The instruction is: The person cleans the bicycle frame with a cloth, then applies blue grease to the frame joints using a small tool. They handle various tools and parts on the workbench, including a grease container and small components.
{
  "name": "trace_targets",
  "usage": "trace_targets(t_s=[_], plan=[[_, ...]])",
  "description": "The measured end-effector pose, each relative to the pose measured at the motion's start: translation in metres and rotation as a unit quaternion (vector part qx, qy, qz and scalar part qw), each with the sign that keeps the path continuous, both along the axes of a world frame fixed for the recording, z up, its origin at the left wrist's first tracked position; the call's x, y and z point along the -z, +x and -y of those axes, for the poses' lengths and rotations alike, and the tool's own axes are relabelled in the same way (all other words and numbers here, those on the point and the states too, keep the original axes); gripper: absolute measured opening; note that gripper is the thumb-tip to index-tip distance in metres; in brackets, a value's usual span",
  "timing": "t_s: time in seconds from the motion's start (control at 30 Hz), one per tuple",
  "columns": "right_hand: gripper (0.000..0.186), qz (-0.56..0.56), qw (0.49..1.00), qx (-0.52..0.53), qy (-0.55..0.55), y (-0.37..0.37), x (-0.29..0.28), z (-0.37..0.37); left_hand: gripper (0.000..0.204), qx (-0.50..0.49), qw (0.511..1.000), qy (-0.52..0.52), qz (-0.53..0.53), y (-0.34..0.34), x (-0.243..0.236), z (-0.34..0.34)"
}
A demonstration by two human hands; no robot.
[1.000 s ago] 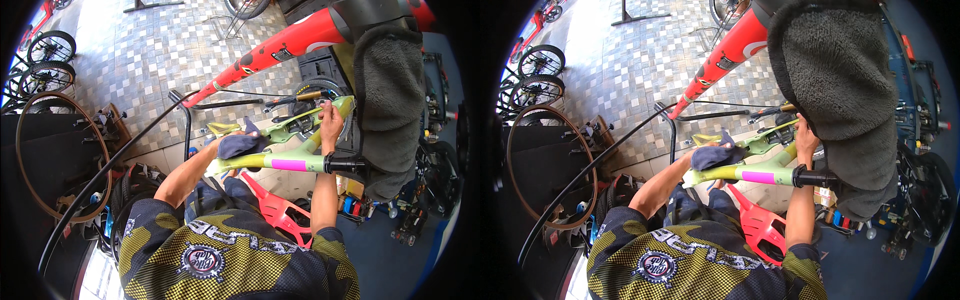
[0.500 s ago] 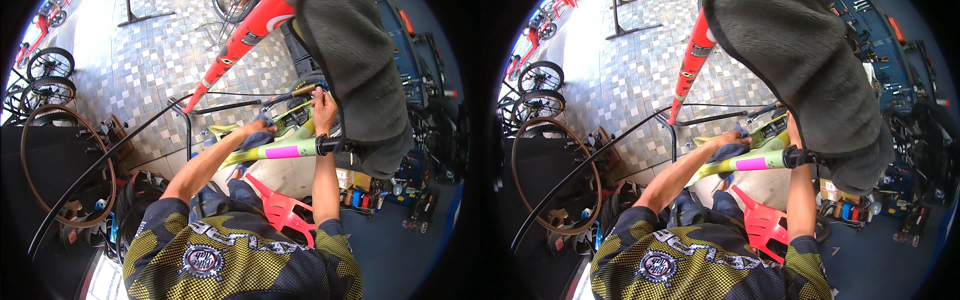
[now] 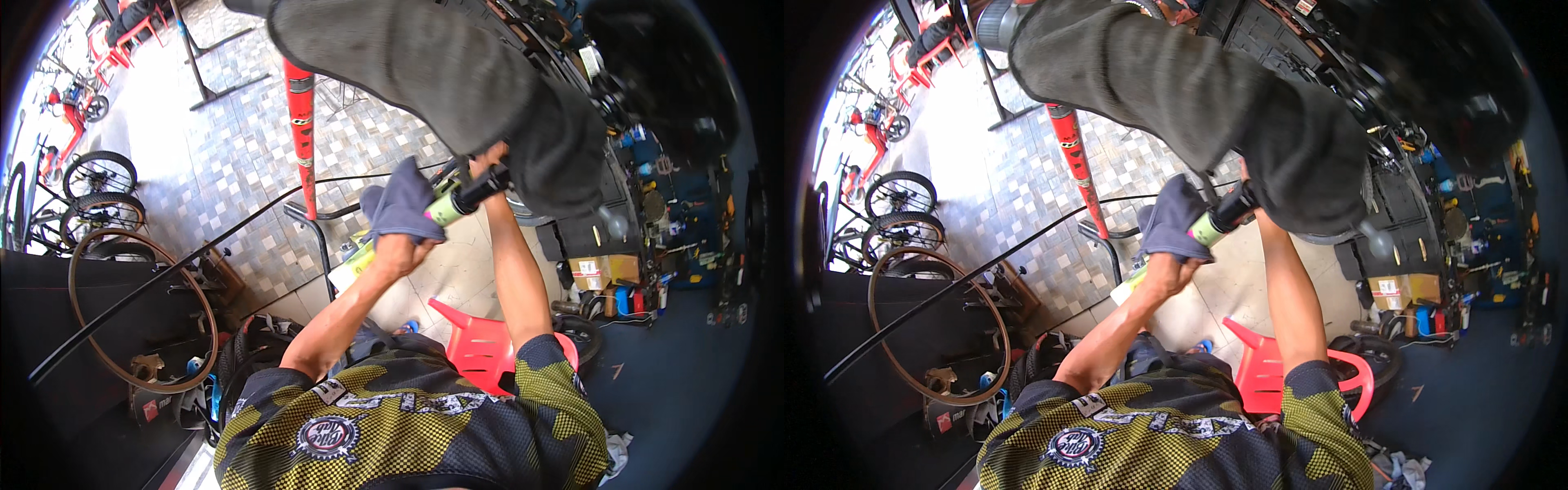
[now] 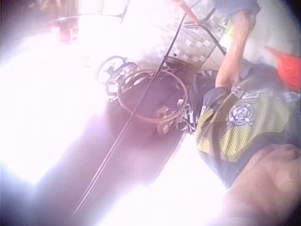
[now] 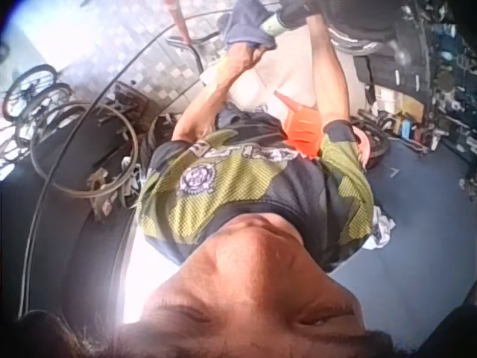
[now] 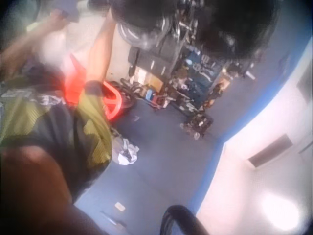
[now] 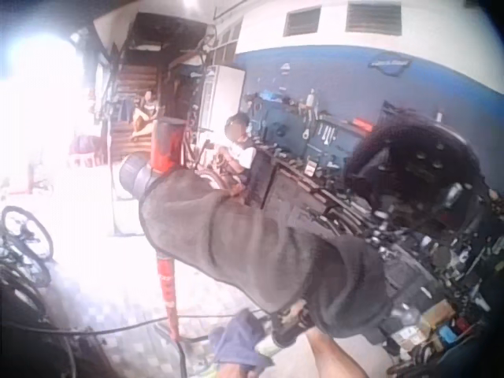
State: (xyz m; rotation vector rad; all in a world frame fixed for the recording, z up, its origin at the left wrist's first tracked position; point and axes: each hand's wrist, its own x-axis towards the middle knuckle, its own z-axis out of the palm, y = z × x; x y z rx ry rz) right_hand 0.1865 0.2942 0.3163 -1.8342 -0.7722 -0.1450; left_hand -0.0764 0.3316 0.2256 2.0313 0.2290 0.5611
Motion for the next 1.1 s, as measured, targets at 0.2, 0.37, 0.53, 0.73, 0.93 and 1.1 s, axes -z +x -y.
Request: trace_targets(t_s=[0.2, 0.37, 0.53, 0.73, 0.93, 1.1], plan=[[0.037, -0.350, 0.881, -0.085, 0.306, 0.010, -0.021, 0.037, 0.024, -0.090, 0.991, 0.095, -0.001, -0.035, 0.000, 0.006], [0.037, -0.425, 0.881, -0.127, 0.165, -0.011, -0.009, 0.132, 0.022, -0.146, 0.968, 0.200, -0.048, -0.065, 0.063, 0.008], [0.035, -0.406, 0.901, -0.153, 0.022, -0.056, 0.052, 0.262, 0.018, -0.077, 0.984, 0.155, -0.039, -0.096, 0.065, 0.010], [0.033, -0.451, 0.879, -0.126, -0.093, -0.126, 0.169, 0.411, 0.024, -0.202, 0.974, -0.015, -0.103, -0.124, 0.020, 0.079], [0.071, -0.569, 0.810, -0.094, -0.108, -0.199, 0.202, 0.449, 0.034, -0.019, 0.957, 0.057, -0.285, -0.152, 0.064, 0.208], [0.079, -0.509, 0.836, -0.192, -0.072, -0.231, 0.229, 0.402, 0.047, 0.092, 0.917, -0.190, -0.338, -0.118, 0.055, 0.316]])
